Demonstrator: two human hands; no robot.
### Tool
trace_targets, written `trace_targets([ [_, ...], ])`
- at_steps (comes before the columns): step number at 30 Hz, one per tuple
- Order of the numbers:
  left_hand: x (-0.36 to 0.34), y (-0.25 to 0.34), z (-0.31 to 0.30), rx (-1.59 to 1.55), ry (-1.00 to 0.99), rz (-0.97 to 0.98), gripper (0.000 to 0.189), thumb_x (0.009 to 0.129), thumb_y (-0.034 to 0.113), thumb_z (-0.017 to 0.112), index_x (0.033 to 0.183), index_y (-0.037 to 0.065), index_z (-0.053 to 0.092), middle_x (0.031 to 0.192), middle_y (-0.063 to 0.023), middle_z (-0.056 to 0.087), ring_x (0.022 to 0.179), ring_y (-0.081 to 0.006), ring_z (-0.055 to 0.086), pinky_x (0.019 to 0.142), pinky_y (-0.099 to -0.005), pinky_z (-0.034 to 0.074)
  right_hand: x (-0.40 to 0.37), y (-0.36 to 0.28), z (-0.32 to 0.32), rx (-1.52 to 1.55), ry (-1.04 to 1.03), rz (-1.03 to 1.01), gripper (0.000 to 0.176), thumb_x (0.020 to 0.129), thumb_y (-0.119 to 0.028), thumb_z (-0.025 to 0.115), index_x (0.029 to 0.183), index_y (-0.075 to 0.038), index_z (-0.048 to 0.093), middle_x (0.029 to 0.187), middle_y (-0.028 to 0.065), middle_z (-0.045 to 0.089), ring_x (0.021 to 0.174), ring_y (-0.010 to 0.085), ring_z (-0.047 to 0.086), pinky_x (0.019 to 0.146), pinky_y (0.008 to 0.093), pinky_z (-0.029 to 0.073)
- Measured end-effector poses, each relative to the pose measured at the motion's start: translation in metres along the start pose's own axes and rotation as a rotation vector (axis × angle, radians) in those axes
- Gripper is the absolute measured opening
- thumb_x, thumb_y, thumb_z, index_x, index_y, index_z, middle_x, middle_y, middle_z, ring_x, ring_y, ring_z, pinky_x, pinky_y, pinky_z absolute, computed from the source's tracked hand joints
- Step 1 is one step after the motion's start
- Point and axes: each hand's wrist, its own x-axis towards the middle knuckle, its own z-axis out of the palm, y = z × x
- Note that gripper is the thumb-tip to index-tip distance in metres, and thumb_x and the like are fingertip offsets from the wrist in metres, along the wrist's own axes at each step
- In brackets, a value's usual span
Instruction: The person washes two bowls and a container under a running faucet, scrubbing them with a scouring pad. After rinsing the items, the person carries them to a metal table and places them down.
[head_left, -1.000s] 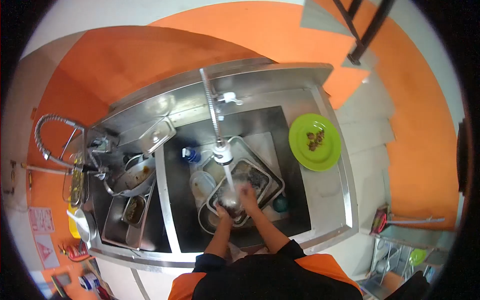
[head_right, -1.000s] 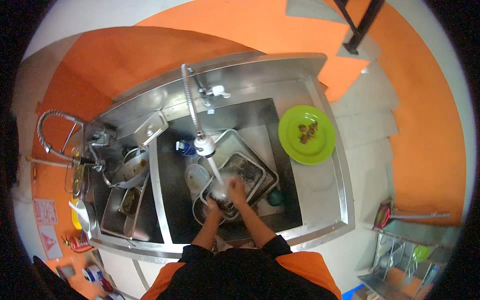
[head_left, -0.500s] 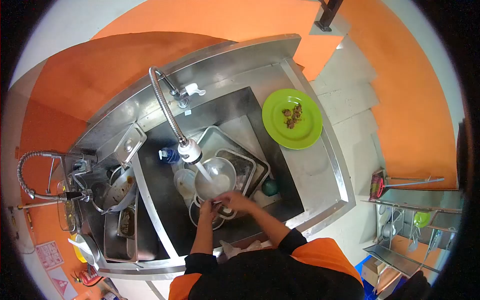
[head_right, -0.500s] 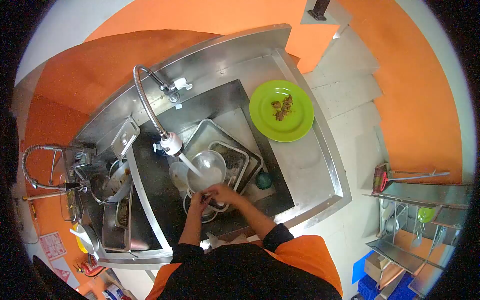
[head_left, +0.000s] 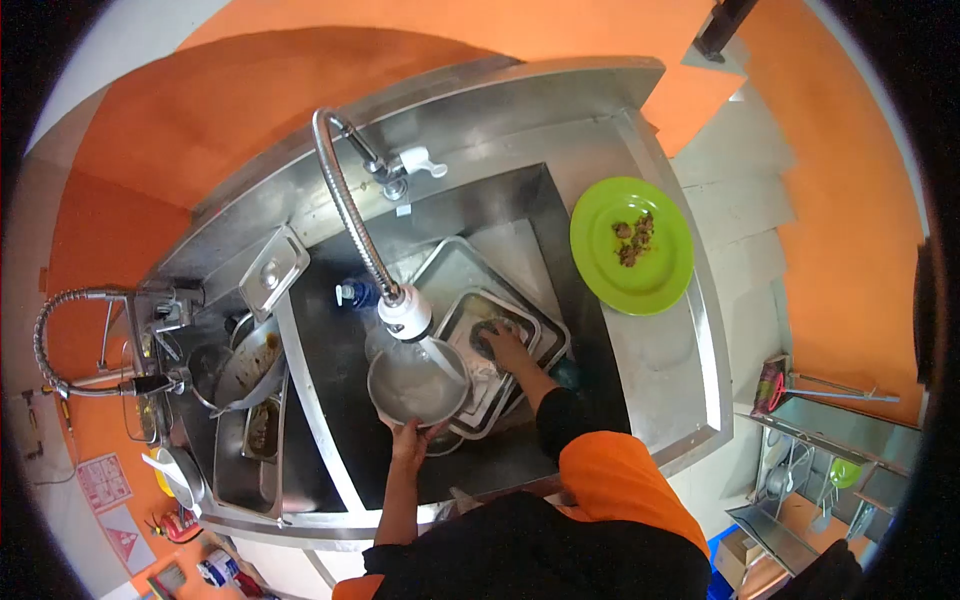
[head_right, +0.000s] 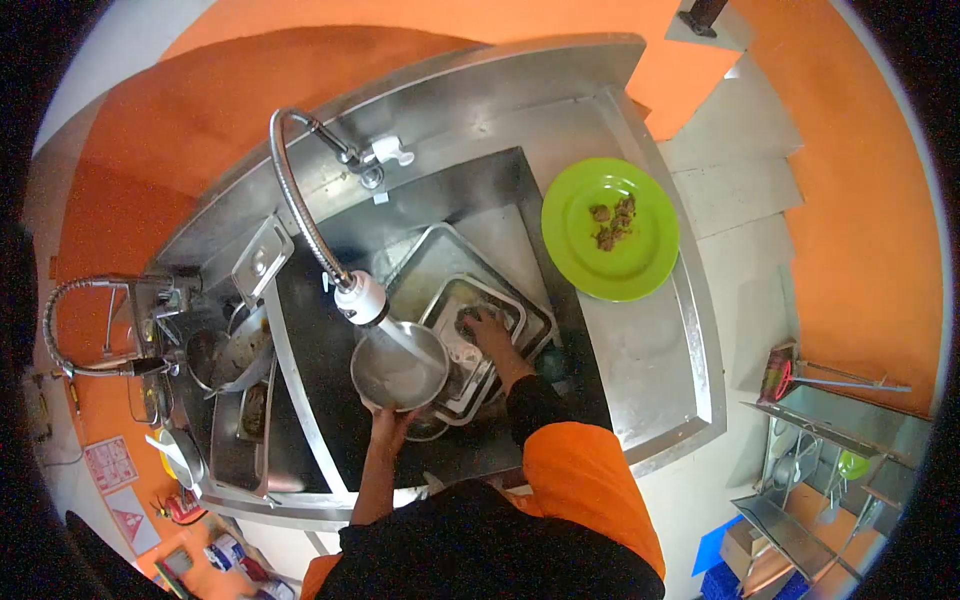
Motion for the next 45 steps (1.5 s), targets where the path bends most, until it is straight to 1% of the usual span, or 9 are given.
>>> trace_targets([
  [8, 0.026, -0.029, -0.014, 0.151, -0.046, 0.008, 0.057, 0.085, 0.000, 0.041, 0.133, 0.004, 0.009, 0.130, -0.0236, 0.027, 0.113, -0.0369, 0.042, 0.081, -0.0463, 0.052, 0.001, 0.018, -0.009, 0.366, -0.492, -0.070, 0.062, 0.068, -0.026, 0.068, 0.122, -0.018, 0.040, 0.125, 0.0184, 0.041, 0.106, 0.0325, 0.049, 0.080, 0.0458, 0.043],
  [13, -0.009, -0.002, 0.035, 0.284, -0.107, 0.212, 0.088, 0.074, -0.015, 0.039, 0.136, 0.033, -0.001, 0.135, -0.0188, 0.021, 0.119, -0.0362, 0.035, 0.084, -0.0482, 0.047, -0.073, -0.008, -0.106, 1.573, -0.509, 0.225, 0.059, 0.077, -0.030, 0.060, 0.129, -0.013, 0.035, 0.128, 0.0100, 0.040, 0.116, 0.0217, 0.040, 0.088, 0.0461, 0.037],
  [20, 0.005, -0.007, 0.039, 0.785, -0.140, 0.939, 0.091, 0.060, -0.018, 0.039, 0.139, 0.015, 0.009, 0.137, -0.0132, 0.021, 0.125, -0.0258, 0.024, 0.102, -0.0347, 0.023, -0.078, -0.064, -0.010, 0.631, -0.054, -0.231, 0.033, 0.085, -0.026, 0.050, 0.116, -0.016, 0.054, 0.118, 0.0170, 0.047, 0.108, 0.0349, 0.044, 0.088, 0.0435, 0.037],
  [24, -0.021, 0.015, 0.048, 0.282, -0.297, 0.687, 0.092, 0.058, -0.018, 0.035, 0.139, 0.016, 0.011, 0.136, -0.0120, 0.022, 0.125, -0.0245, 0.026, 0.102, -0.0342, 0.023, -0.092, -0.092, -0.004, 0.045, 0.470, -0.446, 0.030, 0.078, -0.018, 0.053, 0.107, -0.020, 0.059, 0.101, 0.0189, 0.049, 0.092, 0.0370, 0.047, 0.077, 0.0453, 0.041],
  [29, -0.017, 0.008, 0.048, 0.455, -0.211, 0.805, 0.092, 0.060, -0.022, 0.032, 0.138, 0.021, 0.012, 0.134, -0.0096, 0.027, 0.122, -0.0254, 0.030, 0.099, -0.0319, 0.028, -0.063, -0.105, -0.019, 0.432, 0.418, -0.220, 0.039, 0.072, -0.015, 0.054, 0.106, 0.004, 0.049, 0.099, 0.0189, 0.048, 0.092, 0.0371, 0.047, 0.082, 0.0443, 0.038],
  [36, -0.014, -0.003, 0.030, 0.577, -0.167, 0.730, 0.087, 0.062, -0.020, 0.036, 0.138, 0.016, 0.014, 0.135, -0.0103, 0.025, 0.125, -0.0269, 0.025, 0.103, -0.0341, 0.022, -0.067, -0.104, -0.060, 0.288, -0.075, -0.070, 0.046, 0.077, -0.020, 0.056, 0.118, -0.003, 0.045, 0.111, 0.0223, 0.049, 0.105, 0.0377, 0.046, 0.092, 0.0406, 0.035],
  [38, 0.001, -0.009, 0.028, 0.487, -0.132, 0.707, 0.086, 0.061, -0.019, 0.039, 0.137, 0.015, 0.017, 0.132, -0.0111, 0.029, 0.125, -0.0270, 0.027, 0.103, -0.0343, 0.023, -0.059, -0.096, 0.008, 0.139, 0.233, -0.249, 0.050, 0.076, -0.022, 0.057, 0.120, -0.003, 0.043, 0.105, 0.0235, 0.052, 0.101, 0.0375, 0.049, 0.093, 0.0435, 0.034],
  [42, -0.011, 0.023, 0.039, 0.322, -0.207, 0.650, 0.086, 0.062, -0.019, 0.041, 0.137, 0.015, 0.018, 0.132, -0.0112, 0.029, 0.125, -0.0270, 0.027, 0.102, -0.0343, 0.024, -0.064, -0.092, 0.046, 0.733, 0.076, -0.312, 0.050, 0.069, -0.028, 0.065, 0.112, -0.006, 0.051, 0.111, 0.0201, 0.050, 0.105, 0.0325, 0.046, 0.090, 0.0422, 0.034],
  [45, -0.030, 0.017, 0.030, 0.613, -0.178, 0.614, 0.083, 0.066, -0.019, 0.038, 0.137, 0.018, 0.018, 0.133, -0.0116, 0.030, 0.124, -0.0272, 0.028, 0.099, -0.0342, 0.029, -0.063, -0.069, -0.013, -0.183, 0.165, -0.411, 0.048, 0.068, -0.028, 0.068, 0.110, -0.010, 0.055, 0.128, 0.0185, 0.034, 0.122, 0.0368, 0.022, 0.091, 0.0566, 0.023],
])
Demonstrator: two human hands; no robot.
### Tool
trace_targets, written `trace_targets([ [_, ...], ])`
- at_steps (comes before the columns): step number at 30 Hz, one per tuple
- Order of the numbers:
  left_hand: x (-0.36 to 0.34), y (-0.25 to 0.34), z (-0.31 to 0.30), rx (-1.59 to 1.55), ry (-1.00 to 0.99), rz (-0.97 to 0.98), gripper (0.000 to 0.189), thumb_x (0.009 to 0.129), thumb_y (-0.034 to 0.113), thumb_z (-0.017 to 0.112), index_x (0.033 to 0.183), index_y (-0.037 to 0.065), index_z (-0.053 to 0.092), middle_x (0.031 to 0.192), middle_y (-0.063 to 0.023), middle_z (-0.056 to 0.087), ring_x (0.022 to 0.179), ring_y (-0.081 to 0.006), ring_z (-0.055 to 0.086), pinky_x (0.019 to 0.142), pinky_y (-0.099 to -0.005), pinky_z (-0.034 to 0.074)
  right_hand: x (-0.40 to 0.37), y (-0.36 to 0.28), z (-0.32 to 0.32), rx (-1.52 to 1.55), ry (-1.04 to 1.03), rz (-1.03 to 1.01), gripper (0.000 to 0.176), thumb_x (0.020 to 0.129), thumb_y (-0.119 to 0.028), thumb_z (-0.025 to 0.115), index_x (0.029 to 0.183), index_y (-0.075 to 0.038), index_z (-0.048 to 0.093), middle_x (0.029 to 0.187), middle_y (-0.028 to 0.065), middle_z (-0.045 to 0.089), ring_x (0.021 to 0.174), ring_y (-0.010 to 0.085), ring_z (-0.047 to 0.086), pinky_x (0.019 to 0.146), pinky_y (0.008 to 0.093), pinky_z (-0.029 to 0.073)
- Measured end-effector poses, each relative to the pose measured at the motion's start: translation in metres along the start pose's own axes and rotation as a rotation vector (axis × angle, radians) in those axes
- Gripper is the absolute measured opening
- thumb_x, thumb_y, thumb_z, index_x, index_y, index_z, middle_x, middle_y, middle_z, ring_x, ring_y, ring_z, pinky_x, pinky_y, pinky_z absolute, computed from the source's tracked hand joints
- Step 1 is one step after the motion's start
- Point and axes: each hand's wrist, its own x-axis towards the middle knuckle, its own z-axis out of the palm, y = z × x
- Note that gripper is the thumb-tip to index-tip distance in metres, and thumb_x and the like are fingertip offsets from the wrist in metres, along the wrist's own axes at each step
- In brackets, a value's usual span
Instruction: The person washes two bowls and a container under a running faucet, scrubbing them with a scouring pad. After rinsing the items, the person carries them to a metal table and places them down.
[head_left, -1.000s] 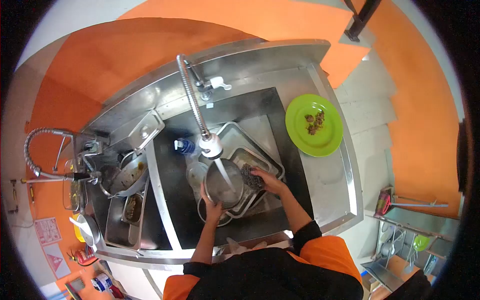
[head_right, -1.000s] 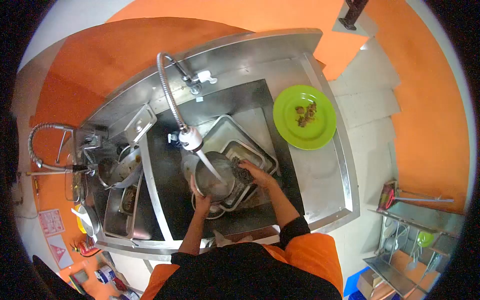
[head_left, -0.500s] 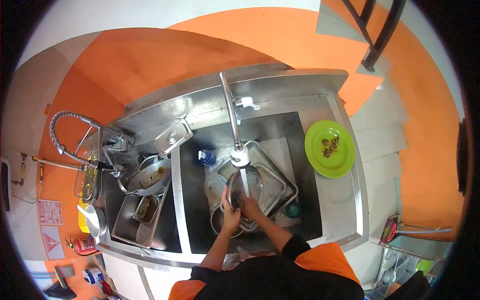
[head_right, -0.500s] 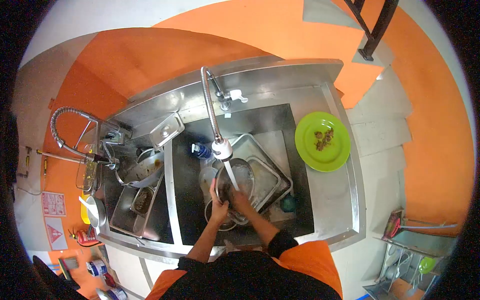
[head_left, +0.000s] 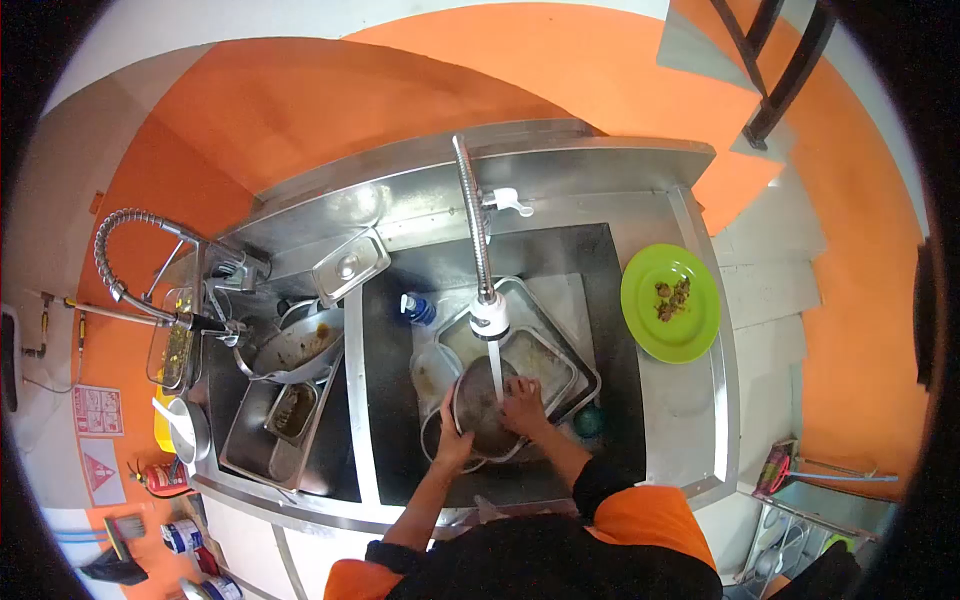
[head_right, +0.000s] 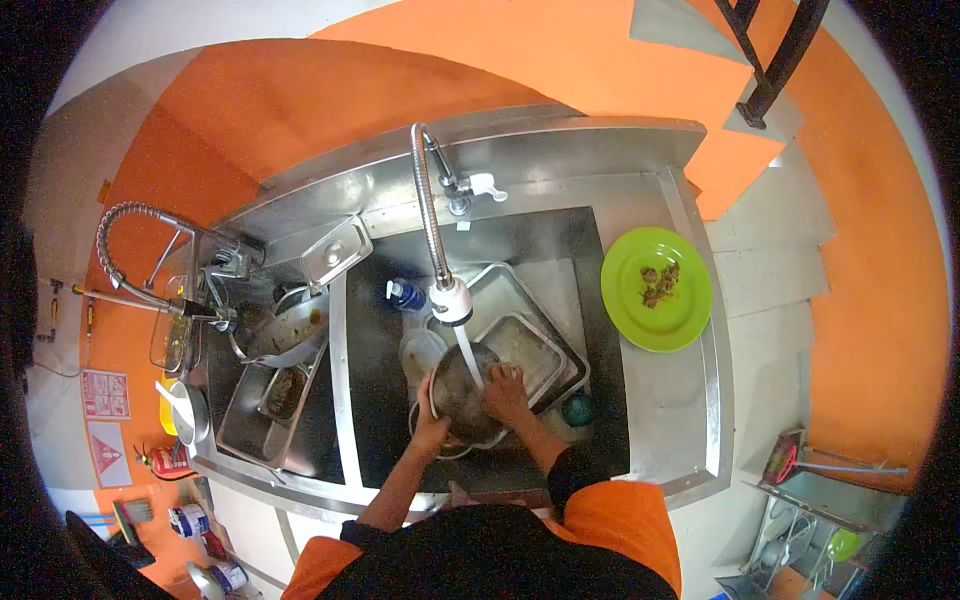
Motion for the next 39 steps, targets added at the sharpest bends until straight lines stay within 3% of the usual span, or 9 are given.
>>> trace_targets([
  [3, -0.001, 0.040, -0.003, -0.231, -0.035, -0.173, 0.082, 0.067, -0.019, 0.037, 0.137, 0.020, 0.018, 0.134, -0.0123, 0.029, 0.123, -0.0259, 0.031, 0.096, -0.0325, 0.033, -0.001, -0.006, -0.029, 0.046, 0.599, 0.017, 0.044, 0.063, -0.024, 0.071, 0.103, -0.010, 0.059, 0.121, 0.0172, 0.039, 0.110, 0.0355, 0.037, 0.086, 0.0517, 0.032],
  [9, 0.016, -0.043, 0.002, 0.025, 0.050, 0.019, 0.084, 0.069, -0.008, 0.050, 0.138, 0.022, 0.013, 0.135, -0.0132, 0.027, 0.116, -0.0314, 0.038, 0.087, -0.0388, 0.043, 0.007, -0.018, -0.003, 0.547, 0.377, 0.642, 0.041, 0.059, -0.022, 0.074, 0.094, -0.007, 0.059, 0.120, 0.0200, 0.038, 0.093, 0.0360, 0.052, 0.076, 0.0426, 0.044],
  [14, -0.003, -0.027, 0.032, -0.713, 0.034, -0.573, 0.089, 0.069, -0.004, 0.051, 0.139, 0.024, 0.003, 0.136, -0.0149, 0.025, 0.113, -0.0311, 0.040, 0.085, -0.0339, 0.043, -0.009, -0.033, -0.040, 0.310, 0.407, 0.527, 0.037, 0.066, -0.025, 0.071, 0.097, -0.008, 0.062, 0.105, 0.0206, 0.043, 0.095, 0.0393, 0.046, 0.079, 0.0476, 0.040],
  [19, 0.016, -0.074, 0.025, -0.062, 0.155, 0.153, 0.085, 0.070, -0.012, 0.043, 0.137, 0.023, 0.005, 0.135, -0.0116, 0.023, 0.114, -0.0343, 0.038, 0.074, -0.0364, 0.052, -0.019, -0.040, 0.017, 0.329, 0.149, 0.276, 0.024, 0.072, -0.022, 0.064, 0.089, -0.006, 0.064, 0.100, 0.0204, 0.048, 0.095, 0.0337, 0.046, 0.087, 0.0450, 0.033],
  [23, -0.006, -0.011, 0.008, -0.459, 0.013, -0.488, 0.086, 0.073, -0.013, 0.039, 0.135, 0.035, 0.002, 0.137, -0.0138, 0.019, 0.115, -0.0390, 0.037, 0.064, -0.0423, 0.056, -0.012, -0.017, 0.023, 0.554, -0.159, -0.047, 0.028, 0.076, -0.023, 0.060, 0.100, -0.007, 0.061, 0.108, 0.0196, 0.047, 0.095, 0.0330, 0.046, 0.088, 0.0496, 0.030],
  [29, -0.005, -0.002, 0.016, -0.524, 0.034, -0.485, 0.087, 0.075, -0.014, 0.036, 0.133, 0.041, 0.002, 0.138, -0.0156, 0.017, 0.113, -0.0432, 0.039, 0.063, -0.0461, 0.056, 0.019, 0.000, 0.091, 0.063, 0.463, 0.071, 0.033, 0.075, -0.028, 0.061, 0.099, -0.005, 0.058, 0.108, 0.0192, 0.047, 0.096, 0.0348, 0.050, 0.079, 0.0446, 0.040],
  [31, 0.001, -0.005, 0.005, -0.534, 0.012, -0.455, 0.087, 0.074, -0.015, 0.035, 0.134, 0.041, 0.004, 0.138, -0.0155, 0.018, 0.113, -0.0433, 0.039, 0.062, -0.0461, 0.056, 0.009, -0.033, 0.025, 0.855, -0.332, 0.022, 0.036, 0.073, -0.026, 0.062, 0.098, 0.000, 0.057, 0.108, 0.0177, 0.048, 0.095, 0.0359, 0.049, 0.078, 0.0438, 0.040],
  [35, -0.008, 0.014, -0.001, -0.372, -0.086, -0.493, 0.088, 0.072, -0.016, 0.034, 0.134, 0.040, 0.008, 0.139, -0.0145, 0.019, 0.115, -0.0417, 0.038, 0.063, -0.0459, 0.056, -0.003, -0.008, 0.027, 0.572, -0.362, -0.122, 0.035, 0.073, -0.027, 0.062, 0.094, 0.001, 0.057, 0.105, 0.0175, 0.049, 0.097, 0.0372, 0.047, 0.080, 0.0444, 0.039],
  [39, -0.010, 0.007, -0.005, -0.369, -0.111, -0.390, 0.087, 0.072, -0.014, 0.035, 0.135, 0.039, 0.007, 0.140, -0.0136, 0.017, 0.115, -0.0406, 0.038, 0.064, -0.0462, 0.056, 0.011, 0.012, 0.032, 0.117, 0.483, 0.041, 0.026, 0.070, -0.019, 0.063, 0.090, -0.004, 0.054, 0.101, 0.0167, 0.049, 0.088, 0.0370, 0.049, 0.075, 0.0451, 0.040],
])
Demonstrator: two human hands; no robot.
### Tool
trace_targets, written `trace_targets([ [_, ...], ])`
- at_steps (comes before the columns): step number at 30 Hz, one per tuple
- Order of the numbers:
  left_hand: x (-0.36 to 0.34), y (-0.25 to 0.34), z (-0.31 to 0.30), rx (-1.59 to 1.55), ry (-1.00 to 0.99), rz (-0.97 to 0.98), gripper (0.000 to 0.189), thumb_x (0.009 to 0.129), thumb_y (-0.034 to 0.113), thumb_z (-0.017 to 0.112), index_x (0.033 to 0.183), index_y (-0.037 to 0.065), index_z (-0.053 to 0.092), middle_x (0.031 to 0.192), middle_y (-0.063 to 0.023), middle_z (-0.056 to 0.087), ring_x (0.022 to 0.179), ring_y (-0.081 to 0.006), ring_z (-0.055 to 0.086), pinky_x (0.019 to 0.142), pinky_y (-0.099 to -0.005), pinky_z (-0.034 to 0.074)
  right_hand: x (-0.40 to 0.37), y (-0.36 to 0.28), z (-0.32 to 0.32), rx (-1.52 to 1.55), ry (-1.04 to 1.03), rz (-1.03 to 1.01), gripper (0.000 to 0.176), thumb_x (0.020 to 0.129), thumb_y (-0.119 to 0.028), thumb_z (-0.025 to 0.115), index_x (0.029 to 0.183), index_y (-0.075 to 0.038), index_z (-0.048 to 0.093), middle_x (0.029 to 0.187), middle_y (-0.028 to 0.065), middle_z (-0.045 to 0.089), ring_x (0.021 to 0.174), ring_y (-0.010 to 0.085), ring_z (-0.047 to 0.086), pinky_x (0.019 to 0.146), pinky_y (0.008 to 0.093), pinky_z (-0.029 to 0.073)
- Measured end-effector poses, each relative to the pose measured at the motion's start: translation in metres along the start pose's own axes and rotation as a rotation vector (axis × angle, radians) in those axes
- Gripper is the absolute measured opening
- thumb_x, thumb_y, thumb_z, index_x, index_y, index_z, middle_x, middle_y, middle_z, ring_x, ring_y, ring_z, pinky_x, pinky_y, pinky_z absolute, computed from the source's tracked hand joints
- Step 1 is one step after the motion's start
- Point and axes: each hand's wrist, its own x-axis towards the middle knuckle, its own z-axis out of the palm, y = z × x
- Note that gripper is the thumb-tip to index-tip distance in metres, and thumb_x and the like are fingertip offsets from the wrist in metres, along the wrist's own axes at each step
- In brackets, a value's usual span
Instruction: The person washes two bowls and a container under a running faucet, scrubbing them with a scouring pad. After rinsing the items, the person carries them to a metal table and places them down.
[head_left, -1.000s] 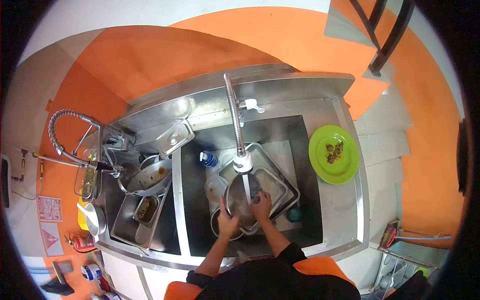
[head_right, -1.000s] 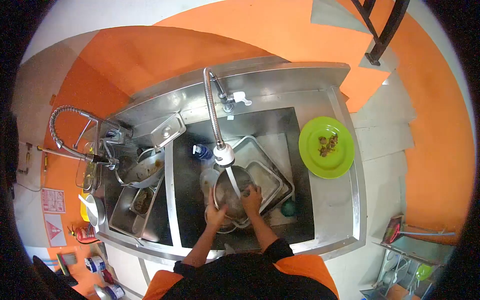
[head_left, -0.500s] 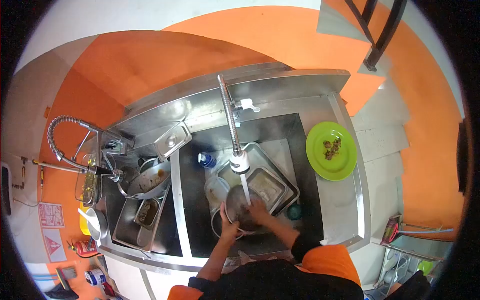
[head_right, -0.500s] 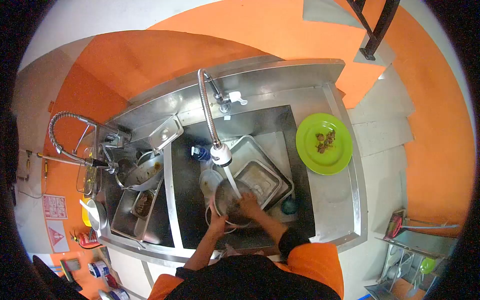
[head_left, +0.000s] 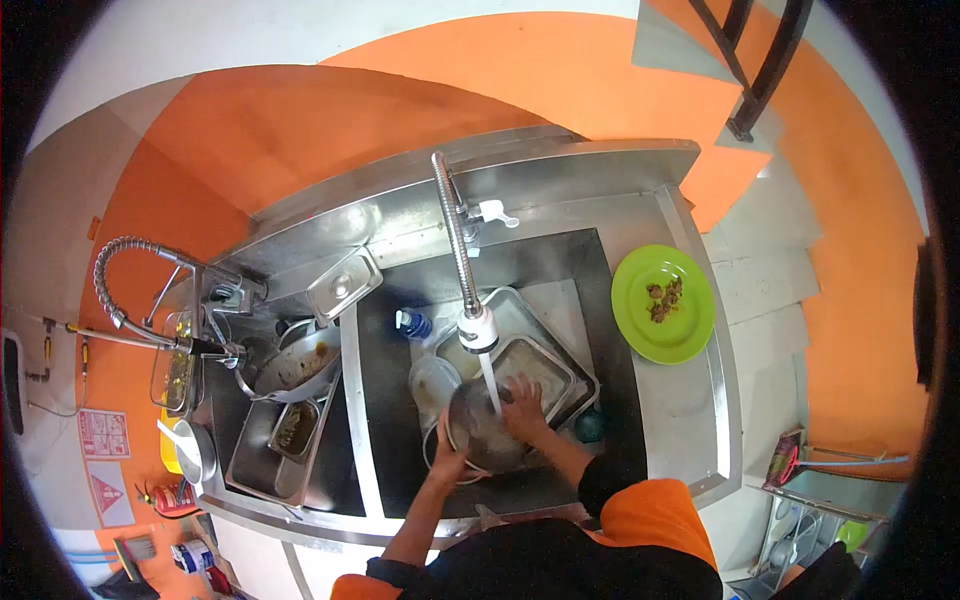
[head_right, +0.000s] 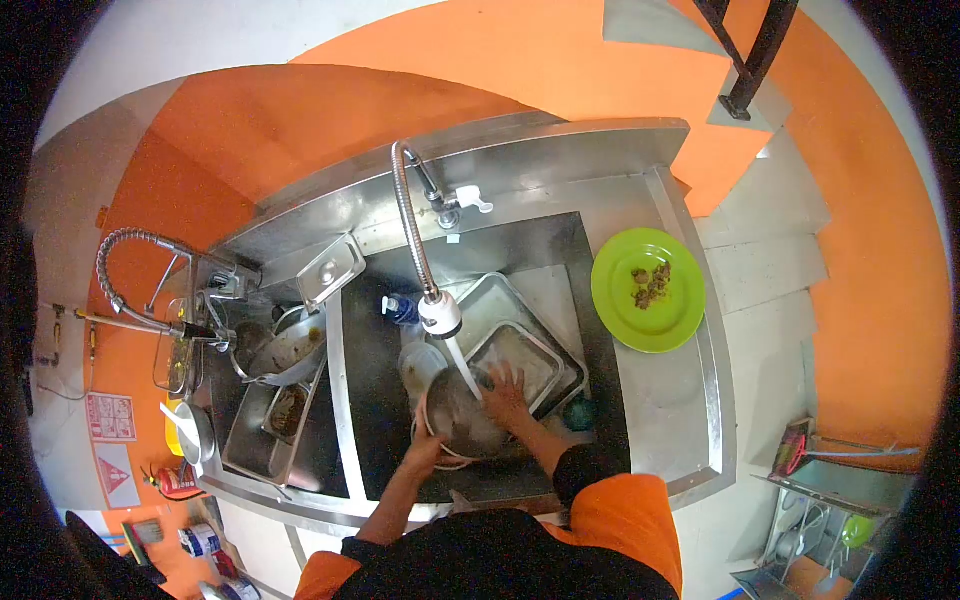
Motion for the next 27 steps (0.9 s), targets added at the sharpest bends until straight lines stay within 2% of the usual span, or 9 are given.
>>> trace_targets([
  [2, 0.010, 0.016, -0.010, 0.049, -0.132, 0.038, 0.084, 0.073, -0.010, 0.039, 0.137, 0.035, 0.007, 0.140, -0.0130, 0.017, 0.114, -0.0412, 0.039, 0.065, -0.0462, 0.056, 0.004, -0.004, -0.001, 0.065, 0.228, 0.141, 0.027, 0.068, -0.011, 0.064, 0.090, -0.005, 0.052, 0.102, 0.0160, 0.047, 0.082, 0.0354, 0.051, 0.073, 0.0442, 0.040],
  [4, 0.004, 0.026, -0.001, 0.089, -0.023, -0.053, 0.083, 0.073, -0.008, 0.044, 0.138, 0.029, 0.008, 0.136, -0.0160, 0.024, 0.112, -0.0401, 0.041, 0.065, -0.0444, 0.056, 0.011, -0.024, -0.032, 0.298, -0.226, 0.429, 0.026, 0.065, -0.005, 0.064, 0.087, -0.005, 0.051, 0.102, 0.0168, 0.047, 0.083, 0.0350, 0.050, 0.071, 0.0435, 0.041],
  [6, 0.007, 0.029, 0.006, 0.339, 0.234, 0.026, 0.081, 0.073, -0.007, 0.048, 0.138, 0.025, 0.011, 0.133, -0.0190, 0.030, 0.109, -0.0378, 0.045, 0.069, -0.0467, 0.055, 0.015, -0.023, -0.027, 0.362, -0.094, 0.446, 0.024, 0.064, -0.004, 0.065, 0.083, -0.005, 0.050, 0.102, 0.0172, 0.047, 0.082, 0.0352, 0.050, 0.069, 0.0426, 0.041],
  [8, 0.036, -0.051, -0.017, 0.506, 0.245, 0.362, 0.081, 0.074, -0.006, 0.048, 0.138, 0.024, 0.010, 0.129, -0.0202, 0.035, 0.105, -0.0359, 0.049, 0.069, -0.0467, 0.053, 0.014, -0.027, -0.024, 0.429, 0.023, 0.469, 0.023, 0.063, -0.003, 0.065, 0.080, -0.004, 0.049, 0.102, 0.0177, 0.046, 0.080, 0.0354, 0.050, 0.067, 0.0417, 0.042],
  [11, 0.046, -0.076, -0.016, -0.233, 0.249, -0.144, 0.083, 0.074, -0.007, 0.047, 0.139, 0.023, 0.006, 0.126, -0.0184, 0.038, 0.105, -0.0357, 0.048, 0.071, -0.0460, 0.050, 0.017, -0.042, -0.042, 0.499, 0.052, 0.533, 0.024, 0.068, -0.010, 0.064, 0.090, -0.008, 0.054, 0.099, 0.0189, 0.049, 0.095, 0.0371, 0.047, 0.076, 0.0459, 0.042],
  [13, 0.036, -0.055, -0.005, -0.449, 0.179, -0.055, 0.085, 0.073, -0.012, 0.043, 0.139, 0.024, 0.002, 0.127, -0.0174, 0.035, 0.106, -0.0341, 0.047, 0.069, -0.0407, 0.050, 0.011, -0.063, -0.057, -0.128, 0.029, 0.364, 0.029, 0.070, -0.014, 0.063, 0.098, -0.011, 0.056, 0.104, 0.0215, 0.049, 0.104, 0.0414, 0.041, 0.084, 0.0498, 0.036],
  [17, 0.035, -0.052, 0.002, -0.278, 0.157, 0.107, 0.088, 0.071, -0.017, 0.037, 0.138, 0.028, 0.001, 0.132, -0.0173, 0.028, 0.107, -0.0327, 0.045, 0.069, -0.0389, 0.051, -0.014, -0.082, -0.037, -0.112, -0.044, 0.324, 0.031, 0.071, -0.015, 0.060, 0.102, -0.011, 0.057, 0.103, 0.0161, 0.053, 0.104, 0.0364, 0.040, 0.088, 0.0424, 0.034],
  [23, 0.008, 0.005, 0.011, 0.028, 0.158, 0.214, 0.091, 0.065, -0.019, 0.039, 0.138, 0.022, 0.005, 0.136, -0.0139, 0.022, 0.115, -0.0290, 0.037, 0.084, -0.0367, 0.046, -0.015, -0.056, -0.015, 0.881, -0.347, 0.139, 0.032, 0.075, -0.012, 0.054, 0.107, -0.009, 0.054, 0.102, 0.0147, 0.053, 0.099, 0.0357, 0.043, 0.084, 0.0427, 0.037],
  [27, 0.005, -0.007, 0.008, 0.185, 0.092, 0.200, 0.091, 0.068, -0.018, 0.036, 0.135, 0.034, 0.006, 0.136, -0.0162, 0.021, 0.113, -0.0381, 0.040, 0.069, -0.0387, 0.054, 0.007, -0.021, -0.032, 0.133, -0.574, -0.119, 0.032, 0.079, -0.010, 0.050, 0.111, -0.008, 0.050, 0.109, 0.0169, 0.048, 0.101, 0.0398, 0.042, 0.080, 0.0478, 0.040],
])
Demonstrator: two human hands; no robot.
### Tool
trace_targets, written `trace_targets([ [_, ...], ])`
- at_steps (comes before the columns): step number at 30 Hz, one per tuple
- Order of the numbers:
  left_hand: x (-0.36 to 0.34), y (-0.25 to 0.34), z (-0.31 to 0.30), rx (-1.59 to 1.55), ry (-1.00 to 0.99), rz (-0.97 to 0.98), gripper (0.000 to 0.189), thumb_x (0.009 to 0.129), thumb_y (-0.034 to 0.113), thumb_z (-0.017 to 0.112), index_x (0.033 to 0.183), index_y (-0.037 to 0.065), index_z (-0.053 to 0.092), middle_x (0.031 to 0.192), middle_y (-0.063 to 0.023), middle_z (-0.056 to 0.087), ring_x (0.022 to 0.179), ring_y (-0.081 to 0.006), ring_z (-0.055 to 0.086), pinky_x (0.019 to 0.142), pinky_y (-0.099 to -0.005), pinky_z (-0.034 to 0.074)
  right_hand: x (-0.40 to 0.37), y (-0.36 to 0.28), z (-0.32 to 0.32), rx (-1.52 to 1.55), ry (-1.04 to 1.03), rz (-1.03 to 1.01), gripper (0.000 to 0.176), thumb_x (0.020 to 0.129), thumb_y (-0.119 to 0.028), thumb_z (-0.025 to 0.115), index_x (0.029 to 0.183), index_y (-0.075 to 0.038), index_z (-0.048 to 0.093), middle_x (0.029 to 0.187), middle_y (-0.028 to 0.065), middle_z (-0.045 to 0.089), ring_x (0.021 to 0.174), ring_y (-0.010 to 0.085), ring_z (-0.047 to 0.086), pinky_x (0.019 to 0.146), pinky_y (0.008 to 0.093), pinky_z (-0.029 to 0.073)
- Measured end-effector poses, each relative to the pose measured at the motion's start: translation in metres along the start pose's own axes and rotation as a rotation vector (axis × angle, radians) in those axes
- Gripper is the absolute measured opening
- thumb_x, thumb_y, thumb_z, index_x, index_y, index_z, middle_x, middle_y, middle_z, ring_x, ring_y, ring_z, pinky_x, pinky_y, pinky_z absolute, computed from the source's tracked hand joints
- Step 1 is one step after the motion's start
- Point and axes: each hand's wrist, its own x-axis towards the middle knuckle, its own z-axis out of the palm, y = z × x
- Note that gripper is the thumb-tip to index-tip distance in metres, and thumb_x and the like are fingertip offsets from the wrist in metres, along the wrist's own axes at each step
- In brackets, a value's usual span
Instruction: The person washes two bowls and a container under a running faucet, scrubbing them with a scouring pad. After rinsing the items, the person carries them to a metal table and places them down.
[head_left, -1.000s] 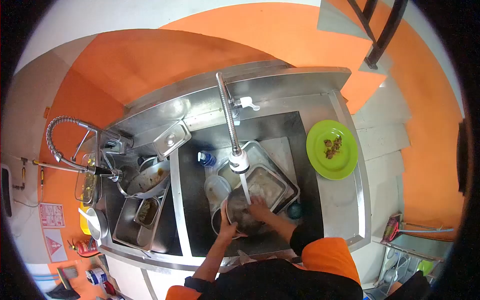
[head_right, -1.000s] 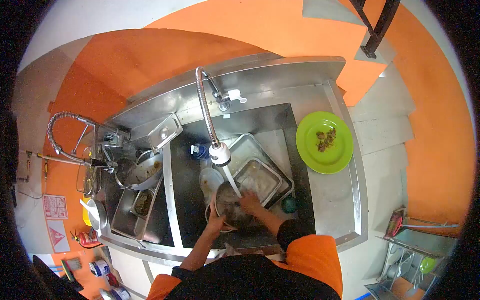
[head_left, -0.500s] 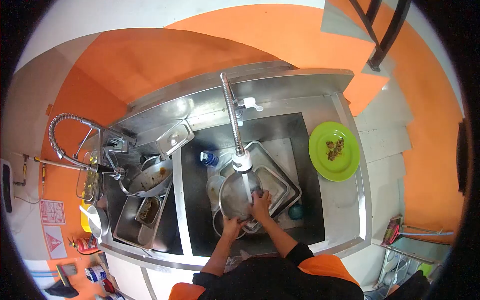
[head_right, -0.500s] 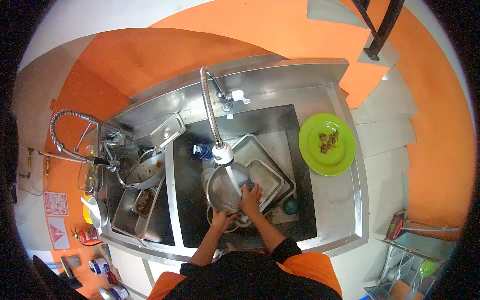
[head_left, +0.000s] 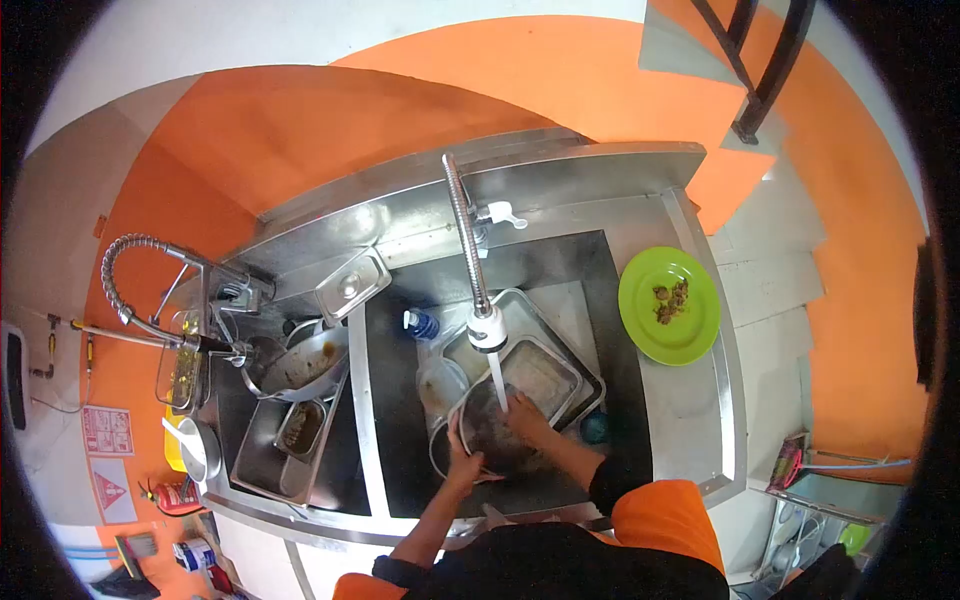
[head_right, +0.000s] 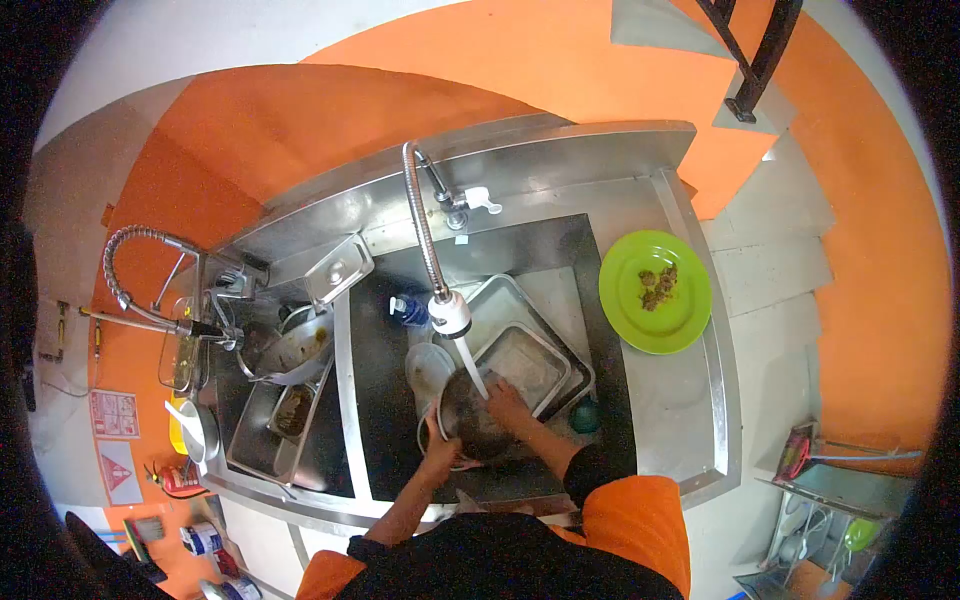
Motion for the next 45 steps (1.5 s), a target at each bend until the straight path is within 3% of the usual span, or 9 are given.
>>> trace_targets([
  [6, 0.008, 0.015, -0.002, -0.041, -0.053, 0.010, 0.085, 0.068, -0.015, 0.033, 0.132, 0.037, 0.012, 0.136, -0.0135, 0.022, 0.112, -0.0468, 0.038, 0.064, -0.0547, 0.053, 0.011, -0.006, 0.071, 0.107, 0.083, 0.411, 0.043, 0.079, -0.014, 0.055, 0.121, -0.014, 0.045, 0.123, 0.0157, 0.040, 0.114, 0.0420, 0.037, 0.085, 0.0507, 0.041],
  [8, 0.001, 0.015, -0.004, -0.039, -0.040, -0.102, 0.085, 0.068, -0.015, 0.033, 0.132, 0.037, 0.013, 0.136, -0.0140, 0.021, 0.110, -0.0472, 0.039, 0.063, -0.0542, 0.053, -0.008, 0.004, 0.063, 0.375, -0.088, -0.175, 0.037, 0.075, -0.012, 0.054, 0.112, -0.012, 0.049, 0.092, 0.0154, 0.055, 0.096, 0.0331, 0.050, 0.075, 0.0444, 0.045],
  [16, -0.003, 0.012, -0.008, -0.354, -0.190, -0.535, 0.088, 0.071, -0.012, 0.037, 0.131, 0.039, -0.003, 0.132, -0.0174, 0.021, 0.107, -0.0478, 0.043, 0.068, -0.0527, 0.054, 0.014, -0.017, -0.004, -0.215, 0.361, -0.011, 0.047, 0.076, -0.004, 0.050, 0.121, -0.019, 0.045, 0.111, 0.0176, 0.046, 0.105, 0.0370, 0.044, 0.088, 0.0400, 0.038],
  [21, 0.014, -0.004, -0.016, -0.349, -0.150, -0.568, 0.082, 0.074, -0.008, 0.039, 0.130, 0.034, -0.003, 0.128, -0.0221, 0.025, 0.100, -0.0439, 0.050, 0.070, -0.0511, 0.054, 0.023, -0.052, -0.020, 0.577, 0.418, -0.229, 0.050, 0.070, 0.002, 0.059, 0.115, -0.009, 0.042, 0.107, 0.0191, 0.046, 0.100, 0.0364, 0.046, 0.087, 0.0386, 0.038],
  [29, 0.010, -0.014, -0.004, -0.283, -0.138, -0.458, 0.082, 0.076, -0.010, 0.037, 0.131, 0.033, -0.006, 0.124, -0.0219, 0.028, 0.099, -0.0448, 0.050, 0.067, -0.0530, 0.054, -0.008, -0.007, 0.011, 0.033, -0.090, 0.242, 0.034, 0.070, -0.004, 0.057, 0.103, 0.000, 0.052, 0.104, 0.0216, 0.049, 0.095, 0.0389, 0.049, 0.082, 0.0438, 0.040],
  [31, 0.010, -0.019, 0.012, -0.463, -0.134, -0.544, 0.078, 0.078, -0.009, 0.038, 0.132, 0.032, -0.001, 0.130, -0.0225, 0.023, 0.102, -0.0468, 0.047, 0.072, -0.0536, 0.053, 0.002, -0.010, 0.005, -0.043, 0.495, 0.237, 0.028, 0.068, -0.003, 0.057, 0.096, 0.001, 0.056, 0.096, 0.0204, 0.054, 0.086, 0.0405, 0.051, 0.078, 0.0449, 0.042],
  [32, 0.015, -0.015, 0.015, -0.427, -0.102, -0.640, 0.082, 0.076, -0.010, 0.036, 0.132, 0.034, -0.004, 0.130, -0.0229, 0.023, 0.101, -0.0467, 0.047, 0.072, -0.0556, 0.053, 0.014, -0.010, 0.013, 0.561, 0.462, 0.419, 0.029, 0.066, -0.004, 0.059, 0.094, 0.001, 0.058, 0.093, 0.0199, 0.056, 0.084, 0.0403, 0.053, 0.076, 0.0463, 0.043],
  [38, 0.008, -0.035, 0.008, -0.437, -0.136, -0.474, 0.077, 0.076, -0.006, 0.041, 0.132, 0.032, 0.004, 0.122, -0.0261, 0.029, 0.096, -0.0443, 0.050, 0.070, -0.0571, 0.052, -0.004, 0.001, 0.003, 0.136, -0.176, 0.382, 0.031, 0.069, -0.007, 0.057, 0.100, -0.005, 0.056, 0.099, 0.0209, 0.055, 0.091, 0.0390, 0.055, 0.082, 0.0452, 0.041],
  [45, 0.038, -0.072, -0.008, -0.711, -0.210, -0.680, 0.084, 0.078, -0.008, 0.037, 0.128, 0.044, -0.009, 0.127, -0.0267, 0.022, 0.097, -0.0447, 0.049, 0.069, -0.0594, 0.051, 0.000, 0.002, 0.016, 0.496, 0.071, -0.008, 0.036, 0.064, -0.009, 0.061, 0.099, -0.003, 0.057, 0.096, 0.0175, 0.058, 0.089, 0.0369, 0.054, 0.078, 0.0432, 0.043],
])
